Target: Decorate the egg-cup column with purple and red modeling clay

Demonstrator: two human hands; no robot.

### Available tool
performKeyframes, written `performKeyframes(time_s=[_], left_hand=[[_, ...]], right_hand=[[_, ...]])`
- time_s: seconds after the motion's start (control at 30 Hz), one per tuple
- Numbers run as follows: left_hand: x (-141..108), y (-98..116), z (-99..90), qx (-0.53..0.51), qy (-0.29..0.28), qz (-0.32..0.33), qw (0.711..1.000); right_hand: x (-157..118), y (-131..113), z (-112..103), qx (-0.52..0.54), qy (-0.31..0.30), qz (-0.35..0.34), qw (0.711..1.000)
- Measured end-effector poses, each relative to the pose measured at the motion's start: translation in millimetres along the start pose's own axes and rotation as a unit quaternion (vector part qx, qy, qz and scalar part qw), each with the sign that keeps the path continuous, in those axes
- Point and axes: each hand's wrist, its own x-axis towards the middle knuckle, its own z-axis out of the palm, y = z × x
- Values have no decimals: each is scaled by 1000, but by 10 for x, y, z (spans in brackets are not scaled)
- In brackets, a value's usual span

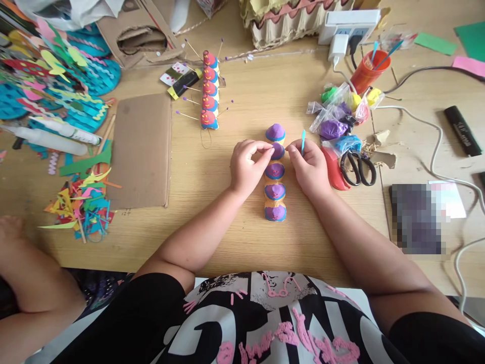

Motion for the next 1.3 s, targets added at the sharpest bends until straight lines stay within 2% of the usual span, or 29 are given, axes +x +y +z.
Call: performKeyframes(time_s=[0.17,0.37,0.6,0.87,1.3], left_hand=[[2,-49,18,-68,8,-45,997],[1,-46,29,-37,-2,-49,998],[2,-24,9,-38,-14,-41,998],[-12,3,-2,-19,-23,8,1000],[1,9,12,-22,-28,1,999]], right_hand=[[-2,-5,-12,5,-1,2,1000],[-2,-3,-18,-3,0,-3,1000],[-3,-4,-23,-4,-3,-9,1000],[-5,0,-20,-6,0,-5,1000],[-3,-8,-10,-13,-4,-7,1000]])
